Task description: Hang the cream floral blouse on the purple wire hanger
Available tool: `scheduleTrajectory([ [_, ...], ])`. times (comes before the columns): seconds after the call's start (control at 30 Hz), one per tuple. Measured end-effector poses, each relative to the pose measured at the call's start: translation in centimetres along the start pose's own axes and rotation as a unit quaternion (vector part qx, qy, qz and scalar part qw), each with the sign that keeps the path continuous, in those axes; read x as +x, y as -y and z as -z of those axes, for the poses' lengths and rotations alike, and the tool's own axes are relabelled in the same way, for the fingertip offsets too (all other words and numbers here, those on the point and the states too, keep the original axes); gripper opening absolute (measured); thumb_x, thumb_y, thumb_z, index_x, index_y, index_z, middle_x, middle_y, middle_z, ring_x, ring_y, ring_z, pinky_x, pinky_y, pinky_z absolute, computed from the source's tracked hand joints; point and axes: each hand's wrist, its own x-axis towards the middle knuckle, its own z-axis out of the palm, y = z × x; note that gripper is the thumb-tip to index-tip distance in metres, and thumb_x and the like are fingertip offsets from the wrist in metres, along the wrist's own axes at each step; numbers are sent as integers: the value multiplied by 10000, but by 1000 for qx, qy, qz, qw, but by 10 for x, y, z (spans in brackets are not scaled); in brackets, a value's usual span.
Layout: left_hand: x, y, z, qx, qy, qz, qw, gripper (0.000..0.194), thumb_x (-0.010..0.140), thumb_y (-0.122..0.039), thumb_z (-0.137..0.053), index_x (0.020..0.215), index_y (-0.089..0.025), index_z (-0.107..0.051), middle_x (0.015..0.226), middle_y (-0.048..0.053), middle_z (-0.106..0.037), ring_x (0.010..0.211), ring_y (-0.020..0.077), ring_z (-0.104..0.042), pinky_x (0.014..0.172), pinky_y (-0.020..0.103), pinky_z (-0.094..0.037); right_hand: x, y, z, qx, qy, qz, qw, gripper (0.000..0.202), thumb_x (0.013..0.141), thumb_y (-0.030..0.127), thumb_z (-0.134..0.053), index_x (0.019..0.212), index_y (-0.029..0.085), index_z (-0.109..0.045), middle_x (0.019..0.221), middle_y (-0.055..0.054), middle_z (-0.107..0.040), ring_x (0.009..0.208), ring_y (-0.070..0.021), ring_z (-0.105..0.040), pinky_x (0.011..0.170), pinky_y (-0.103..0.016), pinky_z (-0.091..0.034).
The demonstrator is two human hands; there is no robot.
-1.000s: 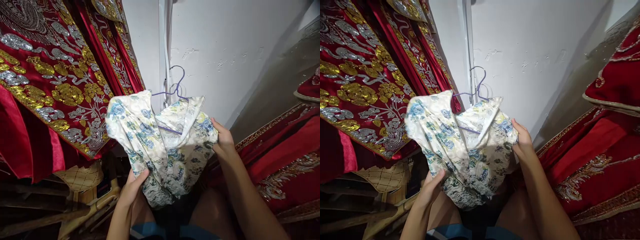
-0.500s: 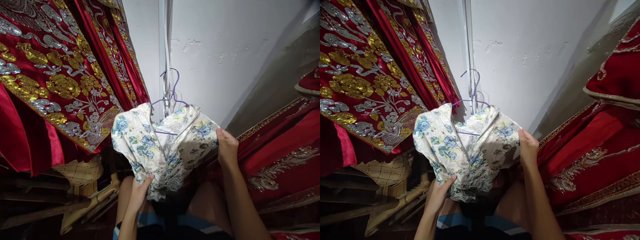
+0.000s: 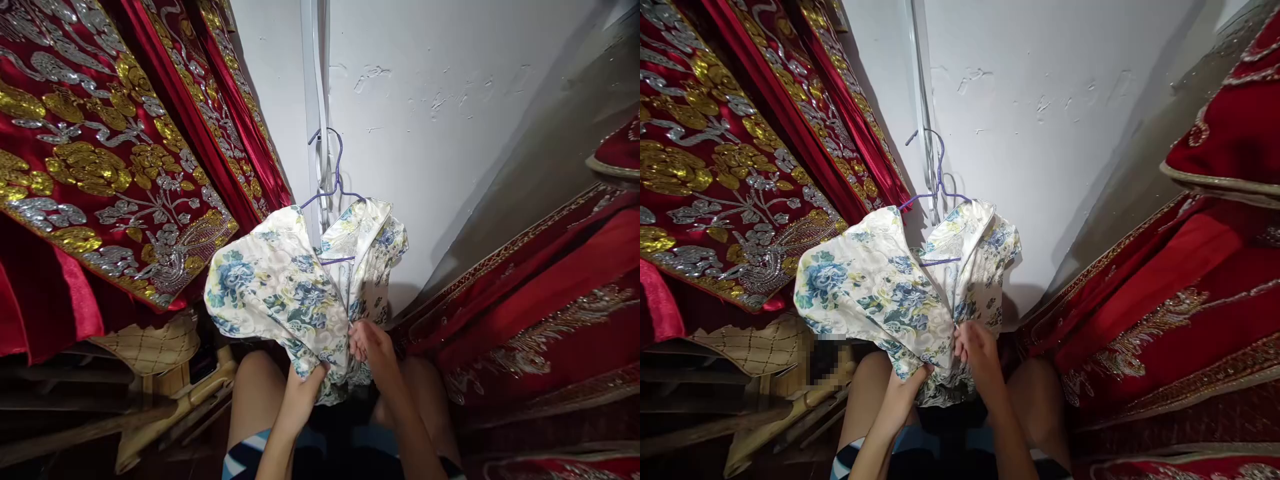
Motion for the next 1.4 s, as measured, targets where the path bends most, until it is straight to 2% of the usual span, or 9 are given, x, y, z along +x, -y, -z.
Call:
scheduleTrajectory([
  [0.13,0,0,1,3,-9,-1,1000,500,671,-386,-737,1107,-144,-696,1123,142,-728,1211,345,-611,1110,451,-410,8,24,-13,-43,71,-3,997,404,957,516,-536,723,190,-584,516,36,-483,488,-112,-432,504,-248,-341],
  [0.43,-1,-11,8,8,-43,6,999,522,621,-370,-742,1096,-158,-699,1112,128,-732,1195,335,-623,1106,448,-415,0,11,-17,-17,7,-37,999,389,890,558,-608,761,200,-530,531,42,-485,476,-106,-396,476,-245,-303],
  [0.63,-4,-10,4,16,-38,2,999,465,635,-374,-739,1047,-160,-707,1064,125,-738,1164,327,-642,1069,432,-452,12,20,-10,-65,86,-12,994,294,942,465,-571,817,204,-516,583,49,-463,564,-125,-448,545,-249,-341],
  [0.83,15,0,31,23,-156,-14,987,343,618,-362,-773,878,-160,-676,925,98,-726,917,281,-677,809,345,-534,-5,24,1,-117,117,-37,986,276,968,362,-522,742,209,-477,541,57,-437,537,-119,-427,570,-261,-345],
  [0.97,23,3,41,-8,-300,-156,941,321,681,-322,-756,934,-174,-624,865,26,-633,803,176,-602,763,280,-499,-17,28,-1,-125,132,-58,982,212,943,295,-535,756,196,-534,540,41,-510,552,-129,-499,578,-256,-367],
  [1.07,15,3,26,9,-358,-317,878,396,725,-209,-767,1071,-211,-575,1015,24,-567,908,148,-569,829,254,-474,-19,33,-4,-130,128,-59,981,197,929,291,-552,761,189,-572,550,26,-567,561,-134,-541,571,-249,-382],
  [1.17,2,4,-1,101,-251,-393,879,335,793,-165,-725,1087,-216,-572,1073,52,-550,1025,181,-561,905,294,-464,-20,35,-6,-139,112,-53,982,172,905,292,-585,780,180,-618,561,11,-614,551,-138,-559,557,-248,-391],
  [1.27,-4,4,-25,172,-120,-365,907,224,863,-174,-658,1073,-206,-587,1032,65,-574,1017,201,-578,903,318,-475,-21,34,-5,-123,105,-46,986,132,874,257,-603,778,177,-644,567,4,-637,547,-141,-575,561,-253,-413],
  [1.4,-2,-3,-38,164,-54,-344,923,25,923,-176,-574,912,-199,-574,848,25,-559,804,158,-561,750,269,-470,-21,32,-3,-97,103,-48,989,167,867,251,-597,732,181,-666,545,-1,-642,524,-139,-566,540,-253,-412],
])
